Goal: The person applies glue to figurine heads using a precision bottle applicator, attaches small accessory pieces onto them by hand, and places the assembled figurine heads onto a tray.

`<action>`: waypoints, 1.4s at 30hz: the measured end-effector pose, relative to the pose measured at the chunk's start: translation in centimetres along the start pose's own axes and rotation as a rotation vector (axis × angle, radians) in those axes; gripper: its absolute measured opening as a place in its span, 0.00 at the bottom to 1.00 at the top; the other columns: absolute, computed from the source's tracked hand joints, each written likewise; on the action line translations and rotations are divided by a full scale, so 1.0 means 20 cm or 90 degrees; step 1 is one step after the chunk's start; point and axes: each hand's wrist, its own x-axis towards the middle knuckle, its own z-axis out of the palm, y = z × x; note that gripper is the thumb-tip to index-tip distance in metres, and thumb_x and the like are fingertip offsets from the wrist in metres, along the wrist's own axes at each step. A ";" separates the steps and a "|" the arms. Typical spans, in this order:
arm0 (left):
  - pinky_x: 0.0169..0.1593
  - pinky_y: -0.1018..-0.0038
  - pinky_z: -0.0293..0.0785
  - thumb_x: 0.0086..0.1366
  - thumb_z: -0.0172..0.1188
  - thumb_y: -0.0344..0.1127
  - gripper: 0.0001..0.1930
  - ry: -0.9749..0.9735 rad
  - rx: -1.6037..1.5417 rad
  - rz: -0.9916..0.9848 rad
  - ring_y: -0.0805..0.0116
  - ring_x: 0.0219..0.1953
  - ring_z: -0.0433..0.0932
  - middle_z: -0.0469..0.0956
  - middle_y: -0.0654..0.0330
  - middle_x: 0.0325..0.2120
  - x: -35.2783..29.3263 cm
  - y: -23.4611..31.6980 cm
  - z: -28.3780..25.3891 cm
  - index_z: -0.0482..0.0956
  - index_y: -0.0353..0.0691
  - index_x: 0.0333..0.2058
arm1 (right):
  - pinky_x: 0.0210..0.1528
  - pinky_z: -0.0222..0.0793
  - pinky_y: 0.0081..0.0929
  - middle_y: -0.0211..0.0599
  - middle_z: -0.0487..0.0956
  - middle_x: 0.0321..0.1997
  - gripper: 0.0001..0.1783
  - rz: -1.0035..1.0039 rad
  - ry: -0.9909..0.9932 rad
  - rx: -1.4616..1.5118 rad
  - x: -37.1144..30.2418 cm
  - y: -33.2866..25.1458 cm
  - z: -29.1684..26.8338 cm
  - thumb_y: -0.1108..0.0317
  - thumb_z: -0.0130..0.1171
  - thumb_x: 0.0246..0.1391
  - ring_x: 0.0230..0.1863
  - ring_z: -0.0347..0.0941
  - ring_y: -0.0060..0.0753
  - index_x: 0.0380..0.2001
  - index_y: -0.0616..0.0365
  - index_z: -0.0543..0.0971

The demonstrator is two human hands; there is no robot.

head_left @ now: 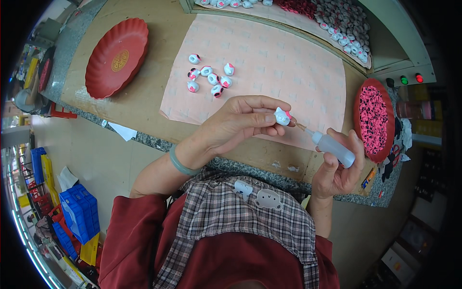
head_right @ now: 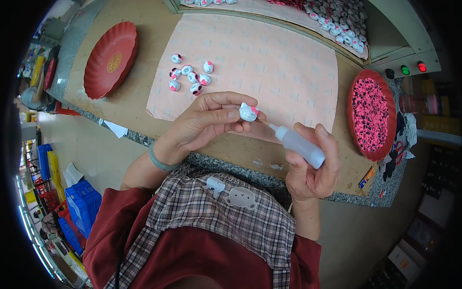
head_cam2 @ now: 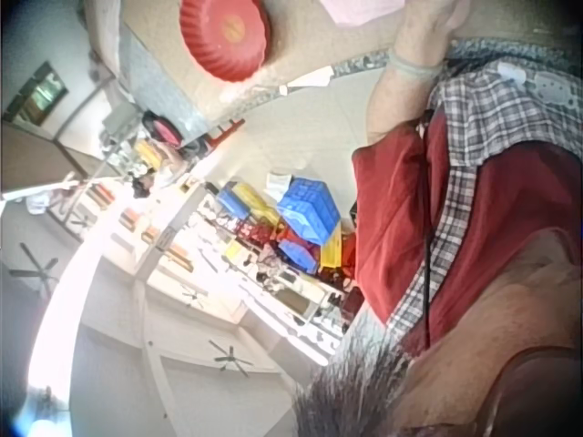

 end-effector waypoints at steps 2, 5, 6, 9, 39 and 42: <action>0.45 0.79 0.74 0.65 0.50 0.29 0.17 -0.005 -0.015 -0.003 0.72 0.38 0.77 0.75 0.45 0.45 0.00 0.00 0.00 0.69 0.30 0.52 | 0.38 0.74 0.28 0.53 0.78 0.36 0.29 0.028 0.021 0.029 0.00 0.00 0.00 0.61 0.60 0.54 0.36 0.78 0.39 0.51 0.70 0.65; 0.45 0.78 0.74 0.65 0.50 0.29 0.17 -0.008 -0.029 -0.007 0.72 0.38 0.77 0.74 0.44 0.45 0.00 0.00 -0.01 0.69 0.30 0.52 | 0.38 0.74 0.28 0.53 0.78 0.36 0.29 0.030 0.025 0.028 0.00 0.00 0.00 0.61 0.60 0.54 0.36 0.78 0.39 0.51 0.70 0.66; 0.45 0.78 0.74 0.65 0.50 0.29 0.17 -0.009 -0.036 -0.010 0.72 0.38 0.77 0.74 0.43 0.45 0.00 0.00 -0.01 0.69 0.30 0.52 | 0.38 0.74 0.28 0.53 0.78 0.36 0.28 0.032 0.027 0.027 0.00 0.00 0.01 0.61 0.60 0.54 0.36 0.78 0.39 0.51 0.70 0.66; 0.45 0.78 0.74 0.65 0.50 0.29 0.17 -0.012 -0.048 -0.013 0.72 0.37 0.77 0.74 0.43 0.46 0.00 0.01 -0.02 0.69 0.30 0.51 | 0.38 0.74 0.28 0.53 0.78 0.36 0.28 0.028 0.026 0.022 0.00 0.00 0.01 0.61 0.60 0.54 0.36 0.78 0.39 0.51 0.70 0.66; 0.46 0.79 0.73 0.65 0.52 0.29 0.17 -0.025 -0.056 -0.057 0.73 0.37 0.76 0.76 0.51 0.42 0.00 0.01 -0.02 0.70 0.29 0.51 | 0.41 0.73 0.28 0.53 0.78 0.36 0.28 0.078 0.025 0.135 0.01 -0.01 0.02 0.61 0.60 0.54 0.37 0.77 0.37 0.51 0.71 0.66; 0.45 0.78 0.73 0.64 0.52 0.29 0.17 -0.025 -0.042 -0.045 0.72 0.37 0.76 0.76 0.48 0.43 0.00 0.00 -0.02 0.70 0.30 0.51 | 0.41 0.73 0.28 0.53 0.78 0.36 0.28 0.085 0.015 0.118 0.02 -0.01 0.02 0.61 0.60 0.54 0.37 0.77 0.37 0.51 0.71 0.66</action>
